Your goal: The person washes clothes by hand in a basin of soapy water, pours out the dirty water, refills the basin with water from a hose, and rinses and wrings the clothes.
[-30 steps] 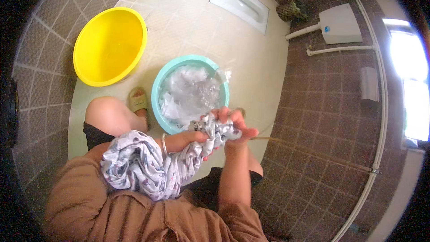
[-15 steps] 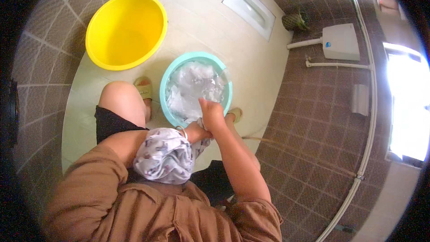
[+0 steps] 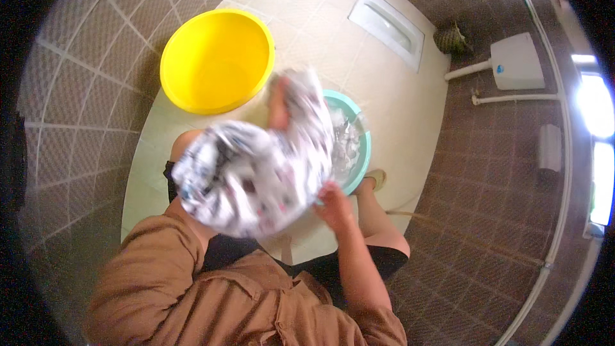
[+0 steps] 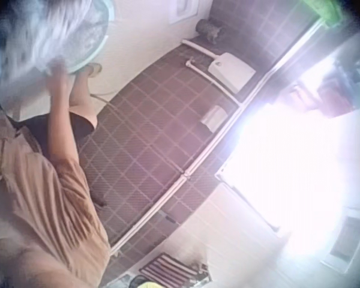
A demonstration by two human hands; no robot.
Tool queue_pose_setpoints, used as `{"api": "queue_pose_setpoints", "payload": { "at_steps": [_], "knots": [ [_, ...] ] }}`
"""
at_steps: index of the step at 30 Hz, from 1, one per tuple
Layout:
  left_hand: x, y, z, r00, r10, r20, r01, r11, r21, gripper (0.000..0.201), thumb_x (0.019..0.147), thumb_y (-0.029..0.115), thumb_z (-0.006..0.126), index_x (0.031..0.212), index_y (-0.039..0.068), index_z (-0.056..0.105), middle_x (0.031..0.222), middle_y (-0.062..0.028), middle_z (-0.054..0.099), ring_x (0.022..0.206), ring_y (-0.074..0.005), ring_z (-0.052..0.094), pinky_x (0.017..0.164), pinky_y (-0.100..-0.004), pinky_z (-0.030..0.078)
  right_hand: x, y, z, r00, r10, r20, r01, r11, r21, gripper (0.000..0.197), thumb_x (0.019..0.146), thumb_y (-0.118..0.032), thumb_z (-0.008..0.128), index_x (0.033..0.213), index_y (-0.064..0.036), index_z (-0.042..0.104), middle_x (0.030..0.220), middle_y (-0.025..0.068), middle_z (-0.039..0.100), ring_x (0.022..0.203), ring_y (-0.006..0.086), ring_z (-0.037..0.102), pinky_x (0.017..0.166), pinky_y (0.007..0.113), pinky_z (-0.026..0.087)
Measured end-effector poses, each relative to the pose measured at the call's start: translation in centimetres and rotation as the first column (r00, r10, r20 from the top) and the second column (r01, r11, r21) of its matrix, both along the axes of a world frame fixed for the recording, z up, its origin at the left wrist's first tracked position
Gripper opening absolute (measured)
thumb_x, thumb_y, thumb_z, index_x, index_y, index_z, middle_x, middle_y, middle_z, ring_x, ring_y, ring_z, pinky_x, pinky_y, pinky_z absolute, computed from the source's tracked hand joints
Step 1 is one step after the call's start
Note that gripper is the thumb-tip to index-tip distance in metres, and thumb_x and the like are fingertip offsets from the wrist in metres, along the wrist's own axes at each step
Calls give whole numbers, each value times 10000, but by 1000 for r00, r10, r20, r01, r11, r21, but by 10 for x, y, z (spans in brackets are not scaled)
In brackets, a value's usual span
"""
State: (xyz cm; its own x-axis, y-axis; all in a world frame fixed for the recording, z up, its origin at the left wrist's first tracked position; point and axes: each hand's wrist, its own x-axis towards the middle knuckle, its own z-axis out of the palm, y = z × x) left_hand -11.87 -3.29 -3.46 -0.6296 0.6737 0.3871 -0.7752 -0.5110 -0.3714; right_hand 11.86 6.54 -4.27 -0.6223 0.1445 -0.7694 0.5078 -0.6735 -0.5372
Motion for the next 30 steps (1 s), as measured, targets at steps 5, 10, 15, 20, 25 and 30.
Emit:
{"api": "queue_pose_setpoints", "payload": {
  "at_steps": [5, 10, 15, 20, 25, 30],
  "knots": [
    [-73, -53, 35, 828, 265, 494, -46, 911, -410, 545, 831, 403, 444, 1177, -16, 411, 1107, -139, 503, 989, -278, 499, 897, -420, 392, -17, -94, 64, 991, 110, 77, -107, 993, -43, 206, 822, -231, 533, 978, -101, 501, 841, 9, 519, 824, 136, 505, 728, 309, 421],
    [-71, -81, 51, 705, 436, 559, 106, 715, -691, 515, 853, 464, 372, 1128, 31, 337, 1081, -162, 461, 917, -299, 505, 832, -474, 429, 5, -88, 23, 871, 473, 128, -489, 861, 142, 230, 826, -252, 527, 1002, -108, 489, 891, 32, 516, 799, 131, 528, 694, 275, 448],
    [-38, -62, 85, 837, 386, 387, 99, 591, -801, 495, 875, 499, 286, 989, 32, 406, 1039, -156, 504, 925, -277, 503, 711, -361, 440, 24, -42, -10, 922, 275, 271, -322, 936, 144, 222, 809, -264, 548, 967, -113, 508, 854, 23, 524, 759, 129, 527, 640, 276, 445],
    [3, -41, 92, 914, 262, 309, 86, 620, -780, 450, 878, 462, 336, 1055, 51, 381, 1067, -136, 493, 887, -253, 510, 690, -345, 439, 17, 24, -40, 911, 211, 353, -304, 924, 232, 310, 799, -288, 552, 1027, -85, 495, 908, 45, 528, 810, 155, 528, 667, 288, 448],
    [6, -34, 88, 908, 177, 379, 164, 684, -711, 382, 885, 407, 381, 1004, 54, 469, 984, -95, 531, 836, -210, 520, 659, -313, 428, -21, 103, -87, 878, 232, 418, -440, 735, 516, 356, 797, -280, 559, 1075, -65, 507, 967, 51, 548, 814, 159, 526, 658, 291, 447],
    [-6, -34, 79, 923, 197, 331, 144, 619, -772, 351, 891, 366, 386, 1025, 67, 512, 903, -46, 565, 763, -164, 522, 655, -293, 417, -79, 162, -147, 887, 176, 426, -461, 283, 841, 430, 771, -274, 589, 1100, -11, 497, 1059, 114, 552, 912, 203, 542, 731, 324, 451]
  ]
}}
